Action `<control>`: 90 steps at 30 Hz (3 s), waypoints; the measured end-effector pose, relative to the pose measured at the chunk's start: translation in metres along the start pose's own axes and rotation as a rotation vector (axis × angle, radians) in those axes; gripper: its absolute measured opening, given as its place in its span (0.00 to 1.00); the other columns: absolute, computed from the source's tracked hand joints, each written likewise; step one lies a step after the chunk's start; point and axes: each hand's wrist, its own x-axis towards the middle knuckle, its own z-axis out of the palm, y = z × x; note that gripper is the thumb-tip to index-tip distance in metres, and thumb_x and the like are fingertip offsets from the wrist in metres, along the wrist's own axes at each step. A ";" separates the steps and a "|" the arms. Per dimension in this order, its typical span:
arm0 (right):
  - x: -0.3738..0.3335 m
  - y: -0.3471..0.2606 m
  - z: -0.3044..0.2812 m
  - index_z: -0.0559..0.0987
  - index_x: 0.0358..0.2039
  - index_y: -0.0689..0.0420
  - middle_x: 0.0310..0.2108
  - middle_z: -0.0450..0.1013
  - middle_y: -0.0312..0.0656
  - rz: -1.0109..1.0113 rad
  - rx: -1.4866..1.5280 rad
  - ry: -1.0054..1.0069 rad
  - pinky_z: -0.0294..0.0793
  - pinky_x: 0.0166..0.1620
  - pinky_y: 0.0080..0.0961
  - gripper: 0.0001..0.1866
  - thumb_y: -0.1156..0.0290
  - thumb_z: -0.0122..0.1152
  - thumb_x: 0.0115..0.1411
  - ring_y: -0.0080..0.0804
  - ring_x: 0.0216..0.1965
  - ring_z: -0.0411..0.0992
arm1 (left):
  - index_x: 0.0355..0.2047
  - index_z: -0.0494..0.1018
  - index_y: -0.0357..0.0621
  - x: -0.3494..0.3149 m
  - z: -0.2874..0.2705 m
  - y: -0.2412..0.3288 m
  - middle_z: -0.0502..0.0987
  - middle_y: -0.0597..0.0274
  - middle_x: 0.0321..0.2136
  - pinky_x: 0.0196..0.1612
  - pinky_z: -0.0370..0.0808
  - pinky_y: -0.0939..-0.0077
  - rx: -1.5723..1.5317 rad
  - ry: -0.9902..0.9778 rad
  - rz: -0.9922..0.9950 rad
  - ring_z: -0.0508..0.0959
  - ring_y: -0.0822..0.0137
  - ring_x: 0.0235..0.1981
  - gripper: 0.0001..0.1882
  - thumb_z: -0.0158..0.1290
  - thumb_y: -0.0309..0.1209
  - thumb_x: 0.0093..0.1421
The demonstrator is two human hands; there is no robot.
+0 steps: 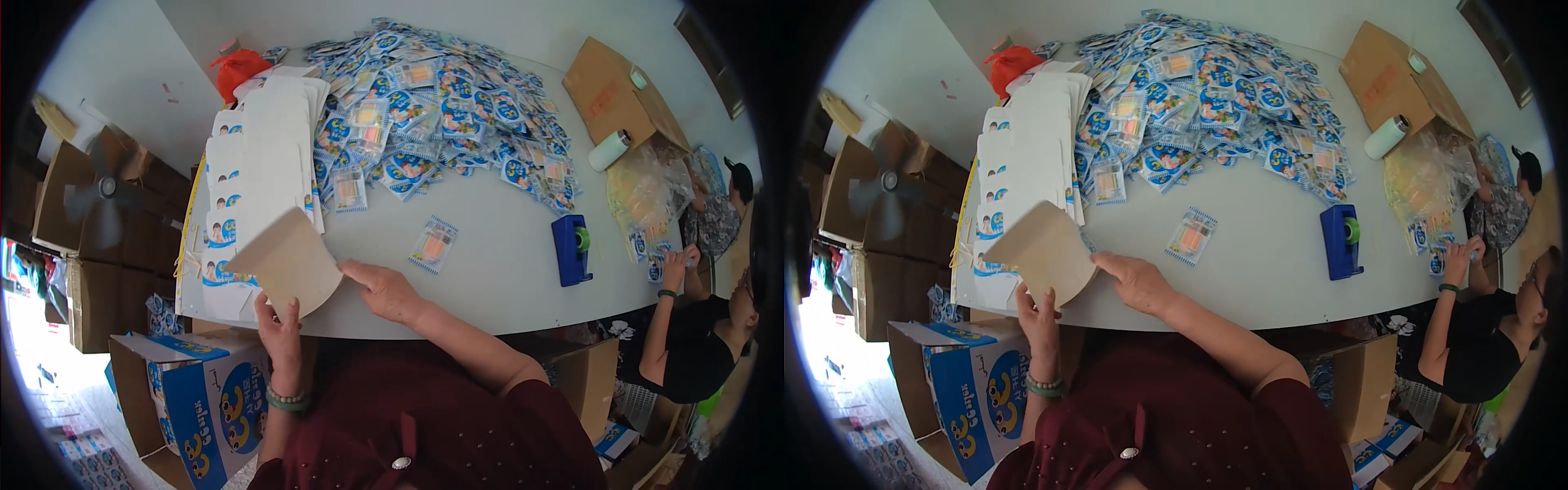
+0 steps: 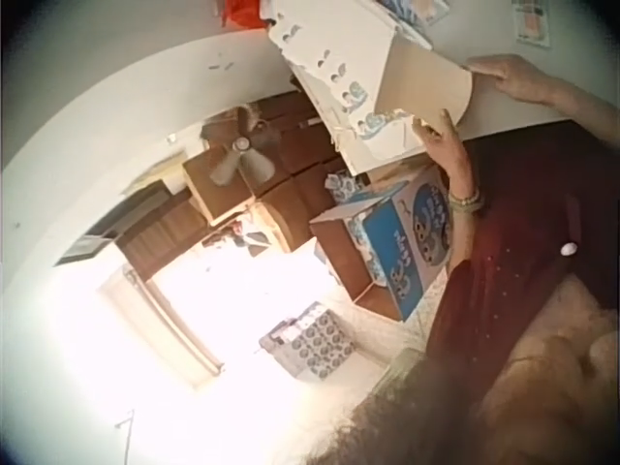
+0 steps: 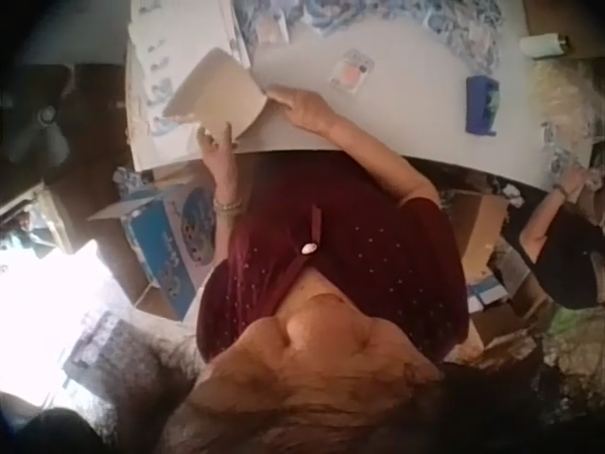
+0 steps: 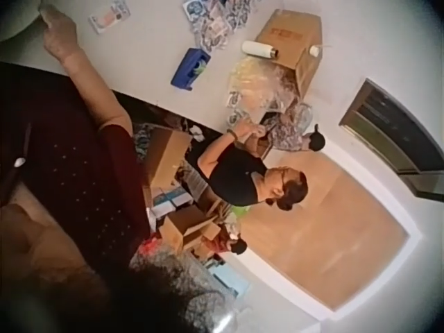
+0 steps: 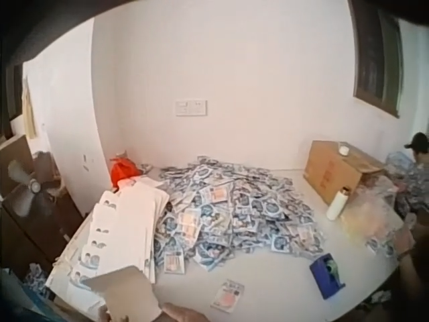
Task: Folding cardboard boxes and filling them with product sachets for shipment.
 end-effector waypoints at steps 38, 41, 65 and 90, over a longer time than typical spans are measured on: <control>-0.007 0.050 -0.128 0.75 0.41 0.57 0.39 0.75 0.45 0.246 -0.293 0.070 0.70 0.48 0.38 0.17 0.66 0.61 0.52 0.45 0.42 0.73 | 0.43 0.69 0.34 0.000 0.148 0.010 0.76 0.54 0.37 0.41 0.78 0.60 -0.669 -0.545 -0.588 0.79 0.55 0.37 0.12 0.51 0.26 0.60; 0.038 0.069 -0.233 0.74 0.47 0.58 0.46 0.71 0.50 0.470 -0.667 0.761 0.67 0.52 0.38 0.23 0.63 0.62 0.51 0.45 0.51 0.68 | 0.41 0.69 0.34 0.005 0.126 -0.011 0.76 0.53 0.35 0.39 0.79 0.57 -0.500 -0.580 -0.532 0.80 0.53 0.34 0.10 0.50 0.24 0.59; -0.029 0.058 -0.123 0.72 0.34 0.56 0.48 0.69 0.47 0.266 -1.008 0.774 0.61 0.53 0.49 0.16 0.66 0.66 0.47 0.44 0.53 0.65 | 0.49 0.67 0.38 0.001 0.121 -0.017 0.76 0.59 0.42 0.47 0.76 0.66 -0.685 -0.608 -0.624 0.78 0.63 0.41 0.15 0.49 0.23 0.60; 0.037 0.057 -0.130 0.76 0.34 0.54 0.40 0.72 0.40 -0.196 -0.883 -0.065 0.52 0.61 0.43 0.11 0.73 0.62 0.47 0.40 0.55 0.62 | 0.47 0.69 0.43 -0.007 0.115 -0.009 0.77 0.63 0.40 0.44 0.77 0.69 -0.543 -0.708 -0.614 0.78 0.69 0.39 0.12 0.49 0.28 0.63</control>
